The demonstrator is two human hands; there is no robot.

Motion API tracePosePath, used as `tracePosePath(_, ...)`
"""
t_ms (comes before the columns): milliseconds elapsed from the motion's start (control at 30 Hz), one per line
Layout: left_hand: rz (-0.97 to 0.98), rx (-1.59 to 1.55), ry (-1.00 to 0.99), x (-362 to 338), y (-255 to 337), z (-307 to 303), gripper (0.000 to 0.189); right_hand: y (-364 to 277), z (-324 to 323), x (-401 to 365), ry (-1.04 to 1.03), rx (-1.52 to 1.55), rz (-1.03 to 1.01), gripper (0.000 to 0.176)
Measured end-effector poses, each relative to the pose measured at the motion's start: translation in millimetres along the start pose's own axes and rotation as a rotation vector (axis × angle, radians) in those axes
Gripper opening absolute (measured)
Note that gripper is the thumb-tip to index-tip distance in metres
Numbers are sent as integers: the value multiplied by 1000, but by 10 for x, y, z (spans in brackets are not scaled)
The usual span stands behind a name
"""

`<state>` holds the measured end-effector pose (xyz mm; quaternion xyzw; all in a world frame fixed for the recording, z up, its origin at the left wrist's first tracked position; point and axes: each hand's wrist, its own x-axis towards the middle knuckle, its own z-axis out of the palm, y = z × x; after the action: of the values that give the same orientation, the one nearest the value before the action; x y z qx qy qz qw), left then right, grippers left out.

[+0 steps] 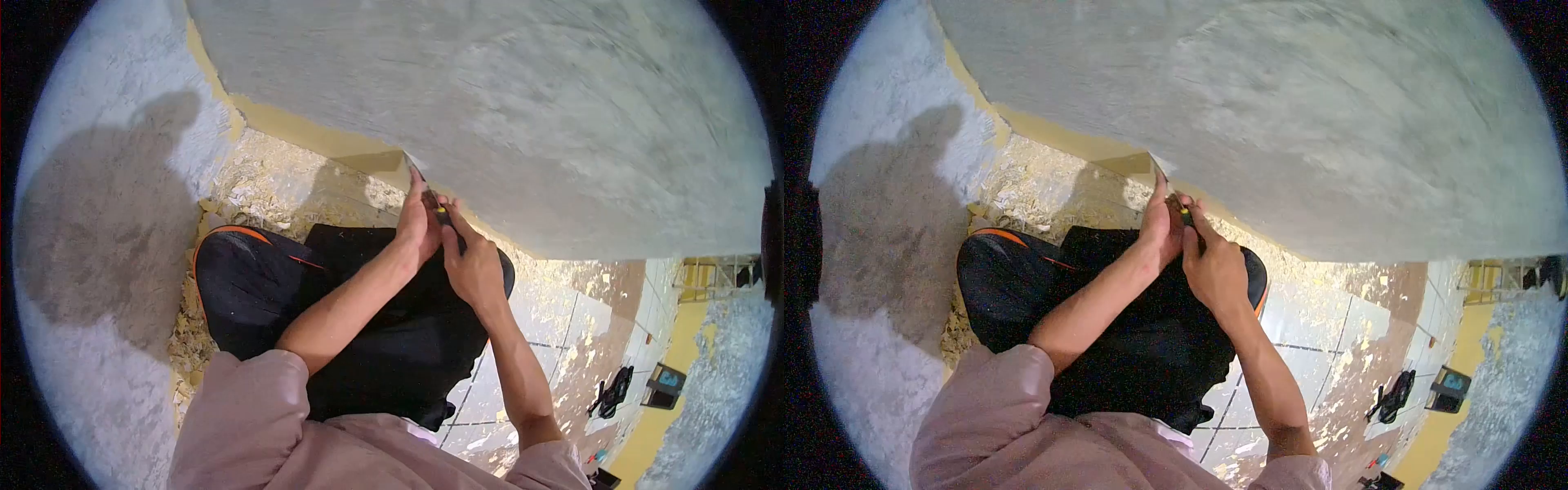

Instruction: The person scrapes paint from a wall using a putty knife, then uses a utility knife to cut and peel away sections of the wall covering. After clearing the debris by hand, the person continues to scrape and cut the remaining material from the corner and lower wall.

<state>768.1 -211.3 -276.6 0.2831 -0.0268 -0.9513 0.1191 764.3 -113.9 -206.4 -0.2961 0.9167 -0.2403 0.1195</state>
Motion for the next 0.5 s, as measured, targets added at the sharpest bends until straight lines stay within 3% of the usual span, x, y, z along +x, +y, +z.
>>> tracePosePath(67,52,18,51,5,-3,27,50,75,81,11,34,-10,-60,40)
tracePosePath(233,74,25,4,48,-31,-17,49,51,-3,14,-24,13,18,39)
tracePosePath(333,104,67,94,-69,-7,101,51,191,69,62,20,167,-131,37)
tracePosePath(500,66,-7,66,34,7,13,50,199,46,-6,-46,298,-110,36)
